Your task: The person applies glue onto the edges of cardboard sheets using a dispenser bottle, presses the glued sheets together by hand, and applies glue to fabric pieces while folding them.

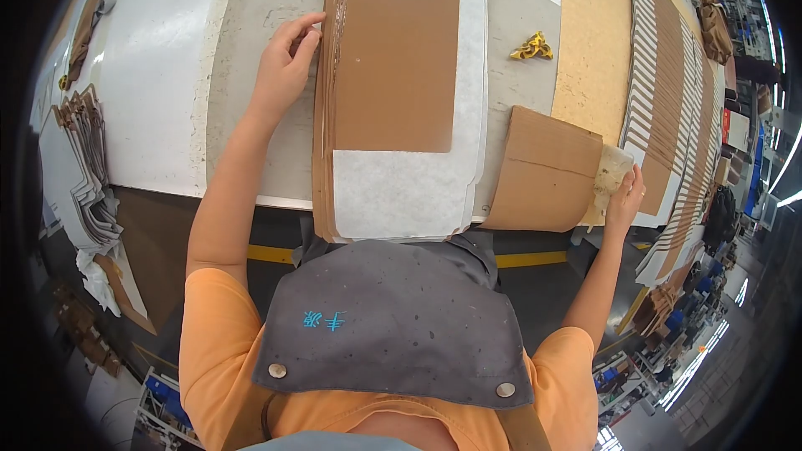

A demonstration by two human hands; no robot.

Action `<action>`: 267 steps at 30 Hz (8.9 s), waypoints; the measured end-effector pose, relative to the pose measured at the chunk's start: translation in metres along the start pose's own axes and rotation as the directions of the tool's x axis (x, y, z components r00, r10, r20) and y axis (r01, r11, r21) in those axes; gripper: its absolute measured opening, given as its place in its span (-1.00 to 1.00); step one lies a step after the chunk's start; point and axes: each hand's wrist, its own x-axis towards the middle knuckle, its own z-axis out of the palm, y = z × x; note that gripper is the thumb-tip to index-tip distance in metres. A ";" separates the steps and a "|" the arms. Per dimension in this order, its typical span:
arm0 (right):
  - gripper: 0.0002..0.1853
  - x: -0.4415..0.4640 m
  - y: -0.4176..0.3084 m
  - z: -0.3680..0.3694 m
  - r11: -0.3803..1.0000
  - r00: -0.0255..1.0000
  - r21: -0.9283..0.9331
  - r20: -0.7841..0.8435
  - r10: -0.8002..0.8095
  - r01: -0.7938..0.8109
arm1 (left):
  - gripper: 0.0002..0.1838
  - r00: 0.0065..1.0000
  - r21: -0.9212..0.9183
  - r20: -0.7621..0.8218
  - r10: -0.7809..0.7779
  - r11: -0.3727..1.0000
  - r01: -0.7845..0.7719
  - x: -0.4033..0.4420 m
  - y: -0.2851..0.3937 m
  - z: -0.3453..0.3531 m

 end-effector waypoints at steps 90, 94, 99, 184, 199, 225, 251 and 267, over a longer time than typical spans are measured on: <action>-0.59 -0.011 -0.428 0.047 0.483 0.570 0.393 -0.139 -0.810 0.782 | -0.65 0.895 0.507 0.065 0.442 0.758 -0.411 0.012 -0.025 0.002; -0.57 -0.005 -0.430 0.051 0.461 0.601 0.516 -0.138 -0.787 0.722 | -0.66 0.895 0.477 0.058 0.442 0.775 -0.414 0.011 -0.024 0.002; -0.58 0.012 -0.433 0.066 0.507 0.642 0.560 -0.057 -0.765 0.655 | -0.65 0.900 0.455 0.031 0.435 0.796 -0.400 0.011 -0.022 0.002; -0.37 -0.039 -0.394 0.117 0.512 0.663 0.785 0.179 -0.727 0.348 | -0.65 0.891 0.487 0.061 0.450 0.766 -0.420 0.012 -0.022 0.001; -0.38 -0.042 -0.399 0.128 0.537 0.664 0.732 0.156 -0.732 0.420 | -0.66 0.888 0.519 0.048 0.456 0.749 -0.412 0.012 -0.022 0.002; -0.39 0.018 -0.451 0.081 0.226 0.700 0.942 -0.014 -0.714 0.249 | -0.65 0.895 0.503 0.073 0.441 0.758 -0.415 0.012 -0.022 0.001; -0.37 -0.038 -0.410 0.129 0.271 0.722 0.946 0.063 -0.689 0.176 | -0.67 0.903 0.438 0.023 0.430 0.807 -0.396 0.015 -0.025 0.001; -0.56 -0.024 -0.325 -0.059 -0.103 0.807 0.919 -0.384 -0.449 0.380 | -0.72 0.928 -0.066 -0.347 0.138 0.983 -0.171 0.018 -0.025 -0.019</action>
